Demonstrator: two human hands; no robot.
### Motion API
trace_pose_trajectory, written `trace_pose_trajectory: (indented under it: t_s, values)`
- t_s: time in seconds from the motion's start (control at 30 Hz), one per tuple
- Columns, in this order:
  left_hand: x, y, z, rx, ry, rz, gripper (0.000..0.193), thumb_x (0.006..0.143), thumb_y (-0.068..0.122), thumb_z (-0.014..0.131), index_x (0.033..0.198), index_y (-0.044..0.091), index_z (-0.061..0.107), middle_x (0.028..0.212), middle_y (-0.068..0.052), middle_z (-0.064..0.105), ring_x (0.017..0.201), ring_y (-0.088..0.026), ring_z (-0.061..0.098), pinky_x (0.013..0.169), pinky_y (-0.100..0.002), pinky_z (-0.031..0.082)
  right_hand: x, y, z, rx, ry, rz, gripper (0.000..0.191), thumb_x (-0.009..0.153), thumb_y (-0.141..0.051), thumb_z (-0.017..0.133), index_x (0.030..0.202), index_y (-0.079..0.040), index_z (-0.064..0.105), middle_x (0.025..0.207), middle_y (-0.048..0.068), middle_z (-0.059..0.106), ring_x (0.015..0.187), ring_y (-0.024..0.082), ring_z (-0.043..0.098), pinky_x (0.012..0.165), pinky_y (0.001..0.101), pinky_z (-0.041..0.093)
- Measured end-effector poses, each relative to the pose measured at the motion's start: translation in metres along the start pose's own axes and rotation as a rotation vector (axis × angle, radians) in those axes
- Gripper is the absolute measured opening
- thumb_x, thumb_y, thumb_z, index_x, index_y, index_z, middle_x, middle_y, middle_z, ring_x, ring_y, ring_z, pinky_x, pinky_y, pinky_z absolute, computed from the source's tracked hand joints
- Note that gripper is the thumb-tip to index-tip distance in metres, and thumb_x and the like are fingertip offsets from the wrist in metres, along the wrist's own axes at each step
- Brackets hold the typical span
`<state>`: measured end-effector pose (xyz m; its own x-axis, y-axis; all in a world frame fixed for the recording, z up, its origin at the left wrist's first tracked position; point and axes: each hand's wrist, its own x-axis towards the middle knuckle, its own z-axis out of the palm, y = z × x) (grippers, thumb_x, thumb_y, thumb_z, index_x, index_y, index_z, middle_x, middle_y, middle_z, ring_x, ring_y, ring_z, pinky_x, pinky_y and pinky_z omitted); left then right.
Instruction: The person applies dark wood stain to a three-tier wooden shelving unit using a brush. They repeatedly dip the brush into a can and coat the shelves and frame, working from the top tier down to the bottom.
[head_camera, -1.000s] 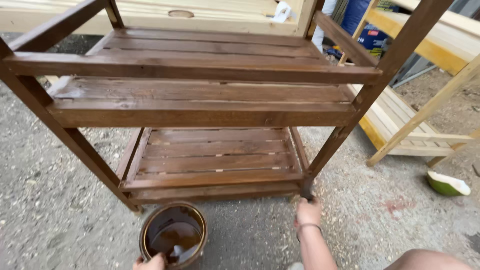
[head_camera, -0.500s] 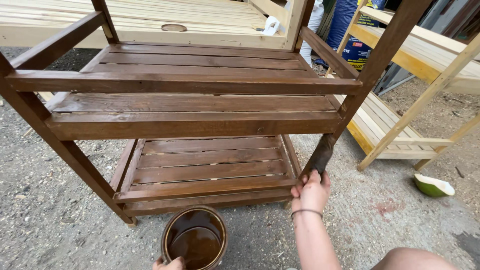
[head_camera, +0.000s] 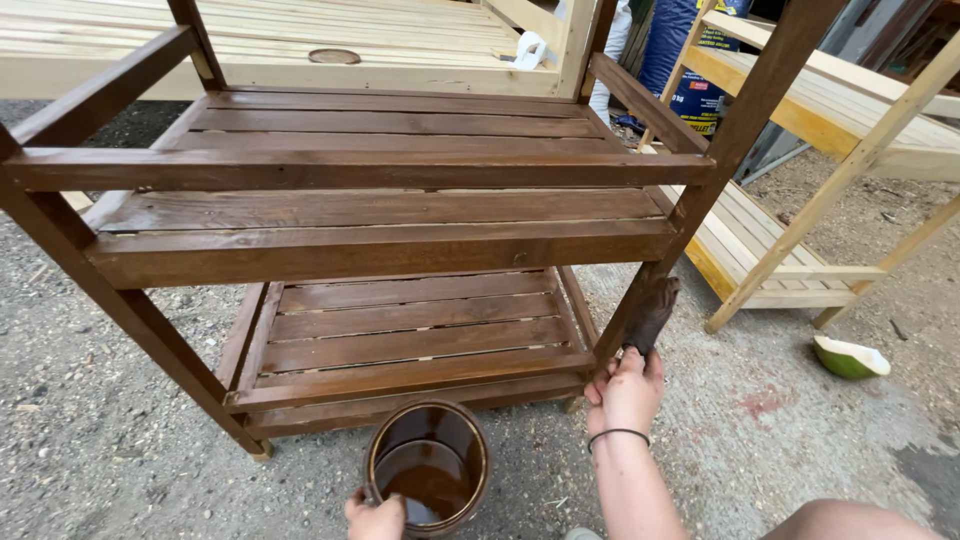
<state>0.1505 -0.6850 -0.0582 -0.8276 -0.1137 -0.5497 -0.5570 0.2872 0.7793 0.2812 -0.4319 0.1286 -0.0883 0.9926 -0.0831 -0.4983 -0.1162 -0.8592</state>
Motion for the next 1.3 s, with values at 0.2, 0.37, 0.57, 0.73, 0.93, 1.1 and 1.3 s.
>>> trace_pose_trajectory:
  t_s: [0.2, 0.37, 0.57, 0.73, 0.93, 1.1, 1.3]
  values:
    - [-0.015, -0.002, 0.018, 0.096, -0.007, 0.103, 0.088, 0.059, 0.013, 0.084, 0.143, 0.008, 0.056, 0.12, -0.024, 0.074, 0.116, -0.036, 0.07, 0.109, -0.041, 0.052, 0.029, -0.002, 0.019, -0.133, -0.014, 0.152, 0.032, 0.098, -0.014, 0.05, 0.128, -0.021, 0.045, 0.066, 0.001, 0.046, 0.044, 0.01, 0.035, 0.038, 0.0282, 0.027]
    - [-0.038, 0.013, 0.041, 0.042, -0.047, 0.052, 0.089, 0.055, 0.006, 0.079, 0.141, 0.004, 0.055, 0.117, -0.027, 0.072, 0.112, -0.038, 0.071, 0.105, -0.042, 0.055, 0.028, -0.01, 0.027, 0.029, 0.062, 0.124, 0.019, 0.1, -0.017, 0.05, 0.119, -0.015, 0.048, 0.065, -0.001, 0.045, 0.043, 0.009, 0.034, 0.038, 0.0275, 0.027]
    - [-0.057, 0.026, 0.056, -0.214, 0.081, 0.178, 0.081, 0.05, -0.006, 0.065, 0.13, -0.011, 0.058, 0.104, -0.03, 0.072, 0.099, -0.04, 0.075, 0.094, -0.047, 0.061, 0.005, 0.013, 0.006, -0.196, 0.024, 0.14, 0.041, 0.096, -0.017, 0.055, 0.136, -0.025, 0.047, 0.064, 0.001, 0.046, 0.038, 0.011, 0.034, 0.035, 0.0303, 0.027]
    - [-0.059, 0.021, 0.072, -0.403, 0.18, 0.267, 0.082, 0.046, -0.009, 0.062, 0.128, -0.008, 0.057, 0.104, -0.028, 0.07, 0.096, -0.039, 0.074, 0.089, -0.046, 0.059, 0.019, 0.018, -0.006, -0.744, 0.016, -0.643, 0.055, 0.092, -0.013, 0.068, 0.146, -0.014, 0.055, 0.1, 0.014, 0.066, 0.079, 0.028, 0.062, 0.065, 0.041, 0.049]
    - [-0.061, 0.025, 0.075, -0.26, 0.246, 0.01, 0.087, 0.052, -0.013, 0.069, 0.137, -0.007, 0.05, 0.108, -0.029, 0.069, 0.098, -0.04, 0.072, 0.089, -0.048, 0.06, 0.022, 0.003, -0.018, -1.217, -0.104, -0.6, 0.06, 0.092, -0.011, 0.06, 0.148, -0.031, 0.053, 0.107, 0.018, 0.067, 0.095, 0.037, 0.068, 0.086, 0.0457, 0.055]
    - [-0.075, 0.016, 0.067, -0.394, 0.112, 0.045, 0.092, 0.056, -0.013, 0.066, 0.144, -0.005, 0.042, 0.105, -0.032, 0.068, 0.093, -0.041, 0.073, 0.085, -0.05, 0.061, 0.009, -0.009, -0.023, -1.096, -0.079, -0.531, 0.063, 0.094, -0.008, 0.056, 0.153, -0.027, 0.049, 0.11, 0.022, 0.066, 0.096, 0.039, 0.068, 0.086, 0.0464, 0.055]
    - [-0.07, 0.012, 0.056, -0.351, 0.082, 0.06, 0.088, 0.055, -0.012, 0.066, 0.14, -0.008, 0.046, 0.107, -0.034, 0.07, 0.092, -0.043, 0.075, 0.088, -0.05, 0.062, 0.0, -0.008, -0.026, -1.111, -0.121, -0.589, 0.067, 0.09, -0.004, 0.054, 0.154, -0.021, 0.045, 0.11, 0.022, 0.069, 0.095, 0.036, 0.069, 0.085, 0.0466, 0.055]
